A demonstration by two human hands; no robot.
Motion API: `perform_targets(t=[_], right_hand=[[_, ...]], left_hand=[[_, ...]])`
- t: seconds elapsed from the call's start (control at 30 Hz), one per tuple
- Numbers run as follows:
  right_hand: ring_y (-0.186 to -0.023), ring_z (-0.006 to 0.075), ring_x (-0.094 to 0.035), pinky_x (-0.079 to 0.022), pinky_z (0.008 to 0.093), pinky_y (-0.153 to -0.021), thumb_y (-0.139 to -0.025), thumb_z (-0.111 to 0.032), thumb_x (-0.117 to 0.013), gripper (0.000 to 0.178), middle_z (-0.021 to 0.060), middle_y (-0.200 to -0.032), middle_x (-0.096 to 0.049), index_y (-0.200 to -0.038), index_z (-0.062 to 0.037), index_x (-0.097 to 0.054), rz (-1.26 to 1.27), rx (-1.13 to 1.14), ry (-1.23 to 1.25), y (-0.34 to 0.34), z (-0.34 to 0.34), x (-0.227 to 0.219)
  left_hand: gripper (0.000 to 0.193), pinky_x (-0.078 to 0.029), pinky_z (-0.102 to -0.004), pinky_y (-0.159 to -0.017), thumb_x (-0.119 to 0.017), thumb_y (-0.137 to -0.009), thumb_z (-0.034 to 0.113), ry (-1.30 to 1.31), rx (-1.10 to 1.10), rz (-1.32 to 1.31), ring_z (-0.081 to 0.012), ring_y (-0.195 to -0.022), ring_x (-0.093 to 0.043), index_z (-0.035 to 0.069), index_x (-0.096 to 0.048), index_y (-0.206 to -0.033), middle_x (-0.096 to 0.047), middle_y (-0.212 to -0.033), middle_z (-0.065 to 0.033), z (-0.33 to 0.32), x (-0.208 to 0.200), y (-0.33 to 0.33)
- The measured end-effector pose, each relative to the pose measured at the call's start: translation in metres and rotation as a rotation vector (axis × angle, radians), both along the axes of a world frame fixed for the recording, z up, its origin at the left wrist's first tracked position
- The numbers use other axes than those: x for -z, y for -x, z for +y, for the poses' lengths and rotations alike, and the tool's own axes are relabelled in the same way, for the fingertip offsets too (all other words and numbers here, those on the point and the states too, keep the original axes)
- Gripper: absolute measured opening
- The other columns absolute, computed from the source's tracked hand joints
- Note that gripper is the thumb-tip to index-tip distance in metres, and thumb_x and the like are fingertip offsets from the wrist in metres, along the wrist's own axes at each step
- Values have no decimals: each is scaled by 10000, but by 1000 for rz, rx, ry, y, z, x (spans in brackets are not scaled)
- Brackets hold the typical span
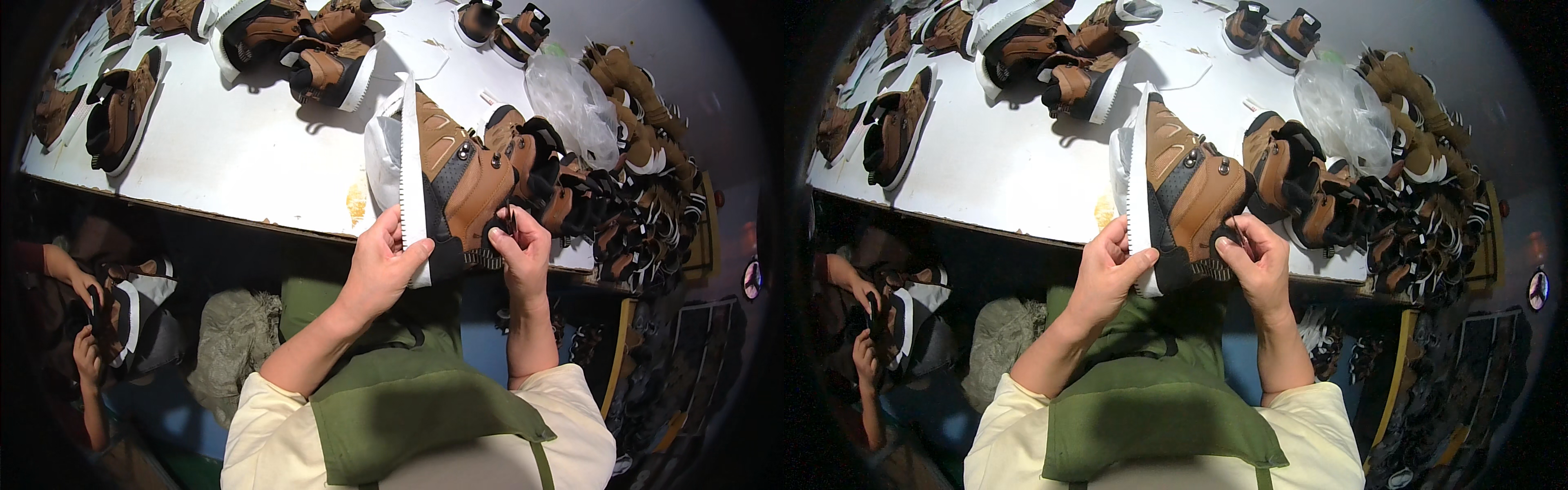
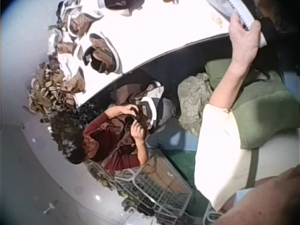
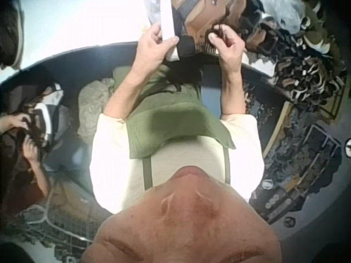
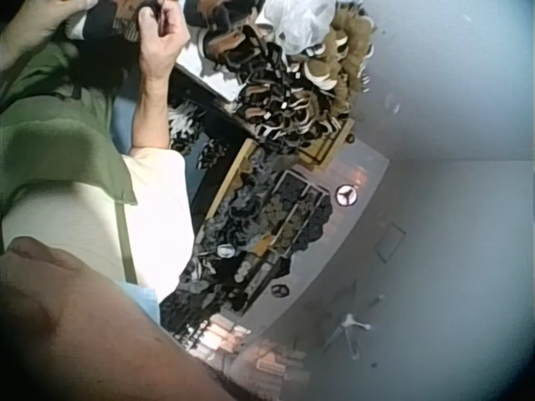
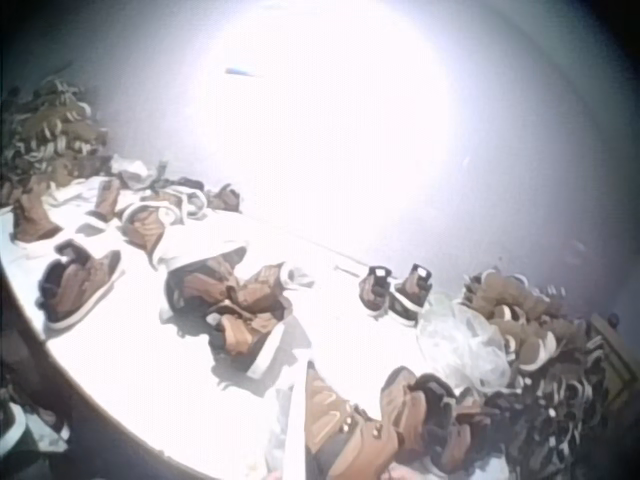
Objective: The person assembles brown and black shoes at a white worktable. They attach white midsole pieces to the shoe uppers, press and adjust the seams, and inspect the fit. Another worker nearby performs similar assembly steps on separate shoes.
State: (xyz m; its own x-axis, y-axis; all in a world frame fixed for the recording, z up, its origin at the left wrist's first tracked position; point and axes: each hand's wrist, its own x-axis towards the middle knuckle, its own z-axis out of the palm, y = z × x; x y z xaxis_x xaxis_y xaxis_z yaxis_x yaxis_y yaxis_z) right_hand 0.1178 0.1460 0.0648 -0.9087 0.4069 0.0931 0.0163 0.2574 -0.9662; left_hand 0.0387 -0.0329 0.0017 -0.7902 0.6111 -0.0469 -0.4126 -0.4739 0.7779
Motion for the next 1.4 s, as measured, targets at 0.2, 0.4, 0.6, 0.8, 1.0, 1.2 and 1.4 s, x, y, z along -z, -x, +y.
perform_targets(t=[0.2, 0.4, 0.6, 0.8, 1.0, 1.2, 1.4], right_hand=[[-684, 4, -435, -342, 172, -617, -853, -53, -662, 167, -63, -777, -531, -983, 39, -611, -13, 20, -4, -2, 1, 0], [-700, 9, -461, -365, 173, -633, -859, -49, -659, 174, -51, -794, -550, -995, 50, -614, -38, 49, 32, -1, 4, 1], [-739, 20, -464, -366, 189, -692, -821, -99, -689, 230, -64, -823, -551, -1011, 17, -631, -85, 62, 72, 1, 3, -1], [-747, 20, -462, -362, 186, -691, -817, -97, -693, 237, -63, -830, -553, -1017, 16, -638, -69, 62, 63, 3, 7, 2], [-707, 18, -457, -367, 174, -640, -844, -11, -664, 78, -51, -815, -548, -905, 27, -633, 39, 100, -186, 8, 13, 1], [-679, 34, -481, -379, 173, -595, -814, -1, -710, 92, -7, -837, -589, -891, -4, -661, 91, 144, -531, 3, -5, -16], [-640, 97, -486, -402, 235, -574, -724, 19, -763, 183, 48, -809, -582, -859, 19, -640, 85, 22, -723, 11, -28, -16]], left_hand=[[369, -478, -210, -715, -595, -858, -9, 23, 30, -28, -48, -808, -570, -62, -514, -1213, -641, -967, -36, 1, -4, 0], [390, -505, -223, -769, -592, -855, -15, -23, 72, -69, -68, -858, -605, -63, -514, -1234, -658, -1021, -66, 0, -7, 2], [422, -512, -244, -803, -591, -836, -34, -7, 84, -79, -96, -891, -625, -49, -518, -1252, -667, -1055, -85, 0, -7, 3], [429, -511, -243, -808, -597, -836, -32, -20, 88, -62, -95, -906, -626, -48, -515, -1257, -661, -1074, -88, 1, -8, 4], [379, -503, -242, -813, -605, -865, -19, -48, 89, -69, -80, -904, -604, -50, -489, -1225, -648, -1063, -74, 4, -7, 1], [383, -500, -254, -833, -620, -871, -8, -87, 42, -70, -94, -927, -602, -48, -474, -1224, -641, -1049, -79, 9, -6, -2], [389, -504, -254, -840, -614, -877, -16, -107, -10, -23, -102, -956, -597, -51, -461, -1233, -616, -1067, -84, 15, 0, -8]])
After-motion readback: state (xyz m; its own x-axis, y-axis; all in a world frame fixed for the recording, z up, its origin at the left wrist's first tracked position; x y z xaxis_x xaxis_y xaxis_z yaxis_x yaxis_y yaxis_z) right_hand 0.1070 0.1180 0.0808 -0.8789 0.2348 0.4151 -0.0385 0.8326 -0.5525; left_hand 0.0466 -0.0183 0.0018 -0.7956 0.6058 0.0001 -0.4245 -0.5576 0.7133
